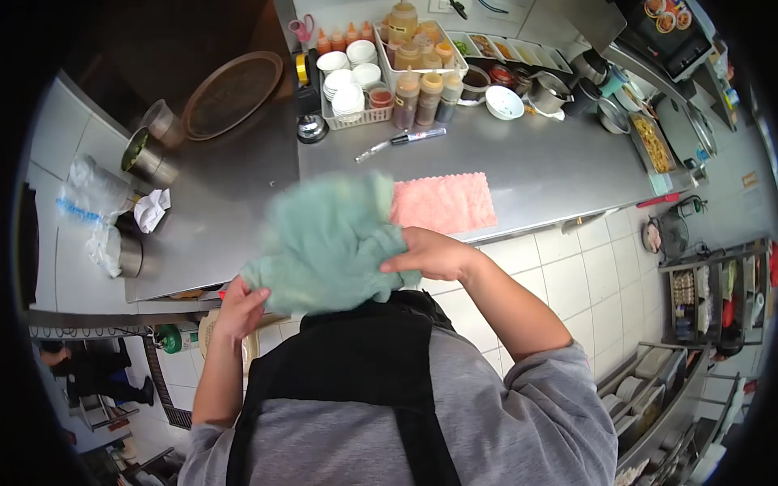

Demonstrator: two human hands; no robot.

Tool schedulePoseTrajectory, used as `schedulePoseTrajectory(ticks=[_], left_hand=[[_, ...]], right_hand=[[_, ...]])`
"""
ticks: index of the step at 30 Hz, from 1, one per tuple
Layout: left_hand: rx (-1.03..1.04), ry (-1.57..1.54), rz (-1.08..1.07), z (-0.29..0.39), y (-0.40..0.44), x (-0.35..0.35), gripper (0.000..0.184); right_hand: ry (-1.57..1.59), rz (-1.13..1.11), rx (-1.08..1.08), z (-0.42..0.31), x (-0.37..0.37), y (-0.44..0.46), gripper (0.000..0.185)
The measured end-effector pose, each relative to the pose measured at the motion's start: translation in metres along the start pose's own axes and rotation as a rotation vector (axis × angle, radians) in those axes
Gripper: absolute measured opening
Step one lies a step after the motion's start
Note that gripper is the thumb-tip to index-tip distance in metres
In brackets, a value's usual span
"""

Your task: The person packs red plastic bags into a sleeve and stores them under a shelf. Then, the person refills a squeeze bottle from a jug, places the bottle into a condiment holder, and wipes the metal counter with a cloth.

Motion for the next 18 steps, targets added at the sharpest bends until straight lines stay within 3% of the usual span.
schedulePoseTrajectory(ticks=[1,3,4,5,6,7,9,10,11,13,15,17,18], left_hand=[[-0.015,-0.009,-0.007,0.004,-0.005,0.002,0.059],[-0.089,-0.203,0.126,0.011,-0.017,-0.008,0.039],[-0.065,-0.111,0.182,0.026,-0.019,-0.009,0.031],[-0.063,-0.110,0.185,0.033,-0.019,-0.012,0.031],[-0.034,0.084,0.198,0.044,-0.019,-0.020,0.030],[-0.007,0.277,0.210,0.051,-0.020,-0.026,0.029],[0.034,0.330,0.291,0.059,-0.023,-0.032,0.025],[0.102,0.407,0.359,0.074,-0.027,-0.032,0.026],[0.170,0.485,0.431,0.089,-0.032,-0.032,0.027],[0.150,0.591,0.379,0.101,-0.031,-0.022,0.027],[0.121,0.696,0.324,0.117,-0.028,-0.016,0.028],[0.169,1.054,0.049,0.138,-0.013,0.005,0.025],[0.168,1.029,0.082,0.146,-0.008,0.000,0.016]], right_hand=[[0.011,0.010,0.013,0.010,-0.008,-0.007,0.053],[0.357,0.132,-0.073,0.016,-0.042,-0.030,0.038],[0.354,0.131,-0.072,0.013,-0.047,-0.040,0.038],[0.154,0.334,-0.014,0.013,-0.064,-0.053,0.030],[-0.048,0.532,0.044,0.010,-0.078,-0.066,0.023],[-0.048,0.526,0.046,0.010,-0.074,-0.070,0.023],[-0.295,0.785,-0.009,0.003,-0.076,-0.095,0.014],[-0.429,0.828,-0.140,-0.007,-0.067,-0.103,0.015],[-0.430,0.814,-0.139,-0.001,-0.062,-0.106,0.015],[-0.670,1.010,-0.478,-0.024,-0.049,-0.132,0.018],[-0.418,0.889,-0.596,-0.034,-0.044,-0.135,0.018],[-0.407,0.733,-0.388,-0.029,-0.055,-0.129,0.018],[-0.408,0.723,-0.386,-0.037,-0.054,-0.122,0.018]])
Point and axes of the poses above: each hand's wrist, its own y-axis towards the middle knuckle, its own x-axis out of the palm, z = x × y, the point moved 9 cm from there along y, towards the middle knuckle, and after that the axes turned 6 degrees about x, right-handed, at the moved point
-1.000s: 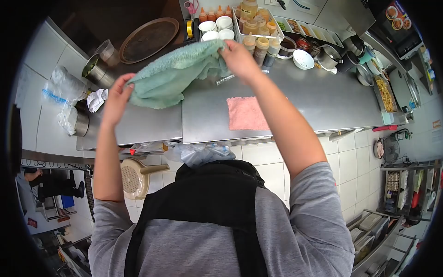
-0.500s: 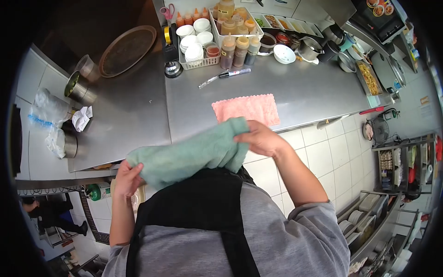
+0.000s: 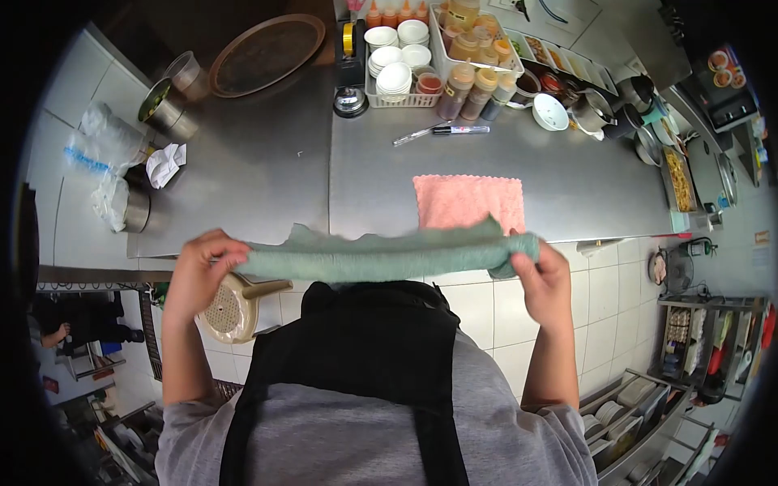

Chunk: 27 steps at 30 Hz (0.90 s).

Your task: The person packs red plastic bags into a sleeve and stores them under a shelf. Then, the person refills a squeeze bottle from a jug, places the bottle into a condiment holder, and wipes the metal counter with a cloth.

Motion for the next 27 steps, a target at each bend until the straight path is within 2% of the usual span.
schedulePoseTrajectory(ticks=[2,4,5,6,8,9,10,11,13,14,16,19,22,24,26,27], left_hand=[[-0.051,-0.052,-0.011,-0.018,0.019,-0.011,0.017],[-0.097,-0.103,-0.018,-0.037,0.040,-0.017,0.018],[-0.039,0.060,0.098,-0.044,0.054,-0.024,0.018],[0.019,0.224,0.215,-0.050,0.063,-0.026,0.018],[0.189,0.525,0.603,-0.042,0.072,-0.004,0.020],[0.163,0.354,0.535,-0.048,0.080,0.032,0.027],[0.006,0.150,0.389,-0.062,0.087,0.079,0.030],[0.025,0.215,0.260,-0.070,0.094,0.133,0.042],[-0.065,0.537,0.239,-0.083,0.084,0.184,0.059],[-0.083,0.542,0.251,-0.098,0.087,0.175,0.059],[-0.008,0.527,0.101,-0.131,0.096,0.163,0.068],[-0.061,0.620,0.222,-0.212,0.118,0.089,0.071],[-0.326,0.766,0.178,-0.313,0.130,-0.009,0.073],[-0.388,0.805,0.158,-0.338,0.133,-0.037,0.074],[-0.737,0.694,0.541,-0.351,0.112,-0.078,0.087],[-0.731,0.697,0.533,-0.361,0.124,-0.075,0.087]], right_hand=[[0.126,0.148,0.126,0.001,-0.002,0.026,0.019],[0.206,0.178,0.157,0.016,0.019,0.058,0.020],[0.287,0.215,0.185,0.031,0.029,0.073,0.020],[0.085,0.242,0.162,0.038,0.039,0.087,0.021],[-0.230,0.324,0.037,0.079,0.060,0.109,0.027],[-0.454,0.373,-0.068,0.081,0.071,0.112,0.030],[-0.558,0.377,-0.110,0.085,0.082,0.116,0.030],[-0.661,0.381,-0.153,0.087,0.093,0.118,0.030],[-0.729,0.372,-0.127,0.098,0.102,0.121,0.033],[-0.802,0.380,-0.088,0.107,0.103,0.123,0.035],[-0.843,0.394,-0.102,0.130,0.102,0.123,0.038],[-0.926,0.401,-0.125,0.136,0.107,0.119,0.044],[-0.933,0.403,-0.109,0.131,0.111,0.121,0.042],[-0.943,0.417,-0.088,0.128,0.111,0.119,0.041],[-0.926,0.398,-0.038,0.134,0.109,0.122,0.039],[-0.924,0.401,-0.027,0.133,0.109,0.122,0.039]])
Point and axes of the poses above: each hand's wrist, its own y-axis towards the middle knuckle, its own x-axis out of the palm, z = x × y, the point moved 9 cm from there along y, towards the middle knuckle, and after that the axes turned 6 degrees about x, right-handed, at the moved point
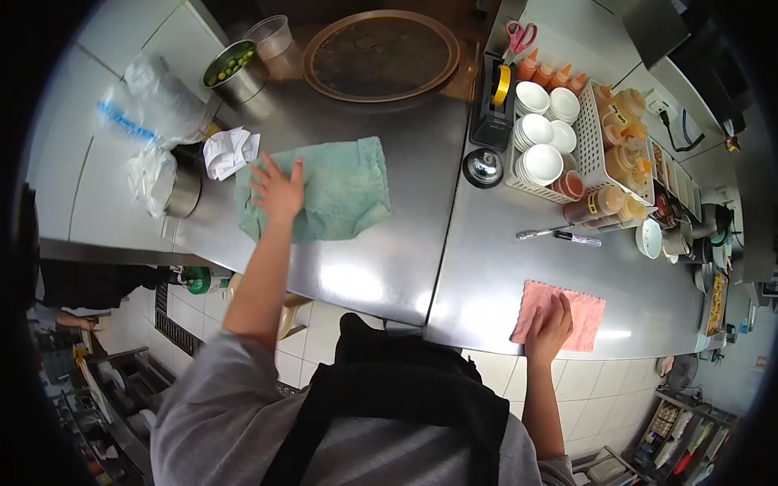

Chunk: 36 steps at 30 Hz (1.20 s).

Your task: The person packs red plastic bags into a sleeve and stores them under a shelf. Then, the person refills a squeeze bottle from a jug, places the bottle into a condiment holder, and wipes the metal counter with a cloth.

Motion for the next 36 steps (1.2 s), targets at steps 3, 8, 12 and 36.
schedulePoseTrajectory(ticks=[3,8,12,36], left_hand=[[-0.364,-0.147,-0.006,-0.019,0.028,0.033,0.104],[-0.106,-0.013,-0.048,0.019,0.123,0.055,0.103],[0.046,0.009,0.020,0.022,0.189,0.063,0.102],[1.143,-0.684,-0.497,0.224,-0.165,0.015,0.075]], right_hand=[[-0.023,-0.016,0.050,0.000,0.002,0.001,0.037],[-0.060,-0.052,0.074,0.000,0.006,0.004,0.038],[-0.066,-0.073,0.089,0.003,0.011,0.004,0.038],[-0.050,-0.104,0.095,-0.012,0.018,0.019,0.039]])
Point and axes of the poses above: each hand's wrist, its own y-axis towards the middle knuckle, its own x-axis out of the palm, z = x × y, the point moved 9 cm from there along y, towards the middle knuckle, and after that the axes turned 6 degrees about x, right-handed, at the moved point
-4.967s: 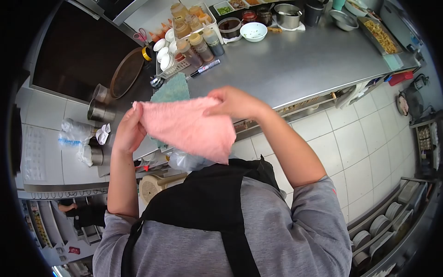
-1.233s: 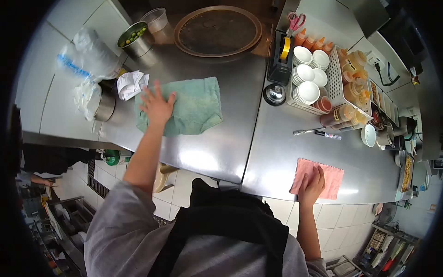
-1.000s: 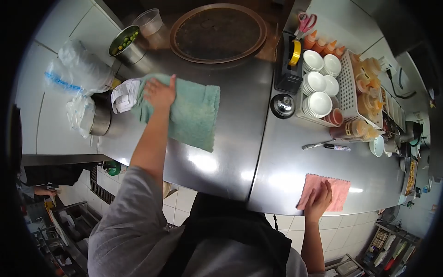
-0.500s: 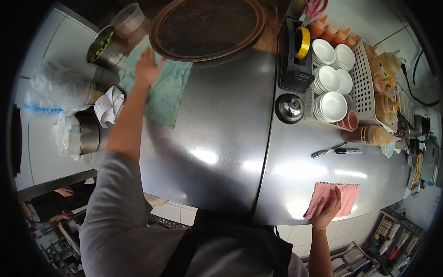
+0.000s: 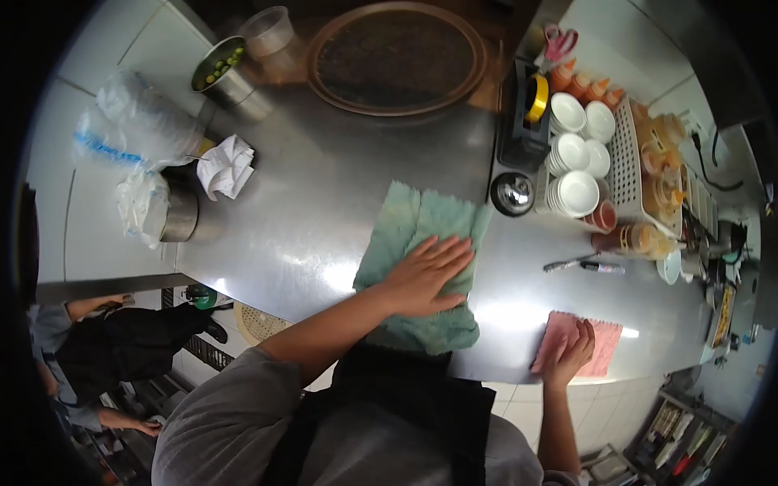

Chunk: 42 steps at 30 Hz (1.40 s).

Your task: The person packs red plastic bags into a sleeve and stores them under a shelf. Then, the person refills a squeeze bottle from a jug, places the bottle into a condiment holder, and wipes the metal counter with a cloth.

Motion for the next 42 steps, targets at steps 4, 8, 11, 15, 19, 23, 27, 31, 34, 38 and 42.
schedulePoseTrajectory(ticks=[4,8,11,15,19,23,27,31,34,38,42], left_hand=[[-0.275,-0.501,0.166,-0.066,-0.001,-0.064,0.060],[-0.321,0.504,0.484,-0.137,0.019,-0.183,0.055],[-0.298,0.847,0.315,-0.210,0.034,-0.200,0.046],[-0.014,0.932,0.069,-0.233,0.058,-0.219,0.024],[0.036,0.695,0.111,-0.209,0.099,-0.320,0.021],[0.107,0.540,0.124,-0.208,0.128,-0.399,0.016],[0.128,0.469,0.058,-0.183,0.129,-0.424,0.022],[0.076,0.484,0.037,-0.204,0.143,-0.424,0.018],[0.046,0.507,0.020,-0.214,0.145,-0.424,0.021],[0.046,0.410,0.064,-0.225,0.130,-0.409,0.018],[0.034,0.530,0.069,-0.223,0.107,-0.381,0.015]], right_hand=[[0.528,-0.129,-0.312,-0.177,0.002,0.015,0.049],[0.499,-0.561,-0.309,-0.289,0.093,0.000,0.079],[0.113,-0.479,-0.414,-0.330,0.121,0.006,0.088],[-0.156,-0.431,-0.404,-0.363,0.133,0.054,0.094],[-0.237,-0.197,-0.246,-0.372,0.167,0.173,0.093],[-0.246,-0.095,-0.053,-0.403,0.205,0.320,0.087],[-0.253,-0.067,-0.130,-0.540,0.247,0.351,0.076],[0.046,-0.247,-0.710,-0.681,0.261,0.164,0.072],[0.215,-0.458,-1.058,-0.639,0.238,0.067,0.073],[-0.150,-0.175,-0.537,-0.514,0.222,0.237,0.067],[-0.255,0.020,-0.011,-0.359,0.205,0.335,0.071]])
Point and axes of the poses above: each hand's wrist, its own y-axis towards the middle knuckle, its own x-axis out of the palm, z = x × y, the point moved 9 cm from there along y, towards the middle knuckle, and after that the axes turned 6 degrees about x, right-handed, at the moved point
